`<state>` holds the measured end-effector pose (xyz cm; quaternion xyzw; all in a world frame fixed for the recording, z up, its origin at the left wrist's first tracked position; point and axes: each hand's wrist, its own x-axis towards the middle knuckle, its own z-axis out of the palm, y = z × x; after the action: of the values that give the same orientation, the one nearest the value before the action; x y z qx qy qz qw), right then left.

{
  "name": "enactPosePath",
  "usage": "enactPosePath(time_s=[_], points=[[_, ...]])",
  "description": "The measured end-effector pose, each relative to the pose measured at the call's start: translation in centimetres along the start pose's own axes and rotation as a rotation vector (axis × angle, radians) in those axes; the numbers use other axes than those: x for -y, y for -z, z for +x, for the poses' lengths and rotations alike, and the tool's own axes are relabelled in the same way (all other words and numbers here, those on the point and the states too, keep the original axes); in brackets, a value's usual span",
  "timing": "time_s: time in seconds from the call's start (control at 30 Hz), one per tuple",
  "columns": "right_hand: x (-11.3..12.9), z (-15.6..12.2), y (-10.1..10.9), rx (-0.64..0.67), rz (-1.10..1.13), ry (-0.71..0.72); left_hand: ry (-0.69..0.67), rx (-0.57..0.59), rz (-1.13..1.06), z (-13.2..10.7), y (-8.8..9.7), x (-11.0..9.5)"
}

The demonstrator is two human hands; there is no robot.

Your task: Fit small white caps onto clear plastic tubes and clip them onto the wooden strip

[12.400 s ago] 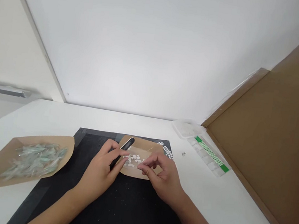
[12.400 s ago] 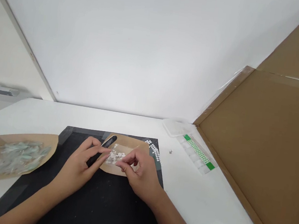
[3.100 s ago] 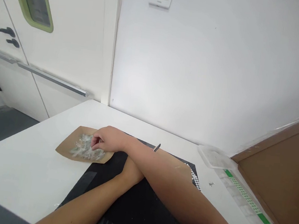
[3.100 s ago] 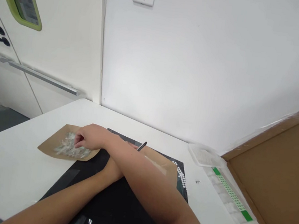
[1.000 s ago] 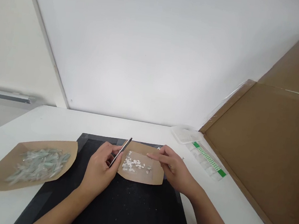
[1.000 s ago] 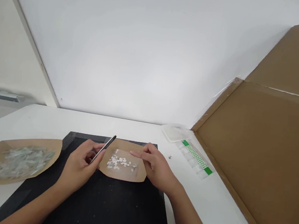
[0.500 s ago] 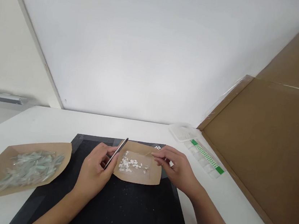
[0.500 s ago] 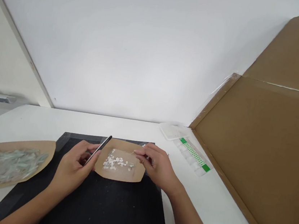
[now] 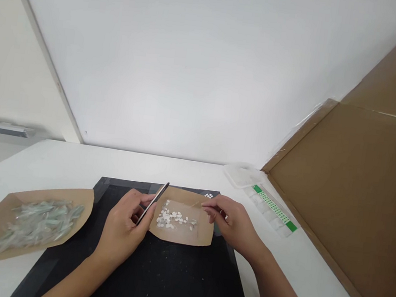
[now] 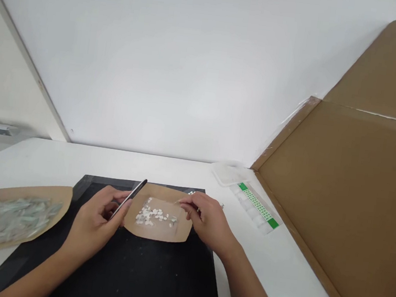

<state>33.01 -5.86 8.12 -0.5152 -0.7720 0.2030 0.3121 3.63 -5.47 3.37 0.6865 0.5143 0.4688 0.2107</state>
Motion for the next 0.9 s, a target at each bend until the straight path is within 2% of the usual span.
enactPosePath(time_s=[0.23,0.6,0.67,0.77,0.83,0.9], points=[[0.2,0.1,0.4,-0.015,0.08,-0.091,-0.037,-0.005,-0.01,0.0,0.0,-0.3],[1.5,0.7,-1.8,-0.043,0.102,0.05,-0.092,0.034,0.023,-0.1,-0.2,-1.1],[2.9,1.4,-1.8,-0.059,0.123,0.077,-0.115,0.055,0.023,-0.2,-0.3,-1.2],[6.8,3.5,-2.2,-0.002,0.131,0.209,-0.151,0.086,0.032,-0.6,-0.8,-1.2],[10.2,5.5,-3.6,0.067,0.079,0.325,-0.151,0.071,0.037,-0.9,-1.1,-0.9],[13.5,8.1,-5.9,0.174,0.068,0.491,-0.143,0.039,0.035,-1.1,-1.4,-0.6]])
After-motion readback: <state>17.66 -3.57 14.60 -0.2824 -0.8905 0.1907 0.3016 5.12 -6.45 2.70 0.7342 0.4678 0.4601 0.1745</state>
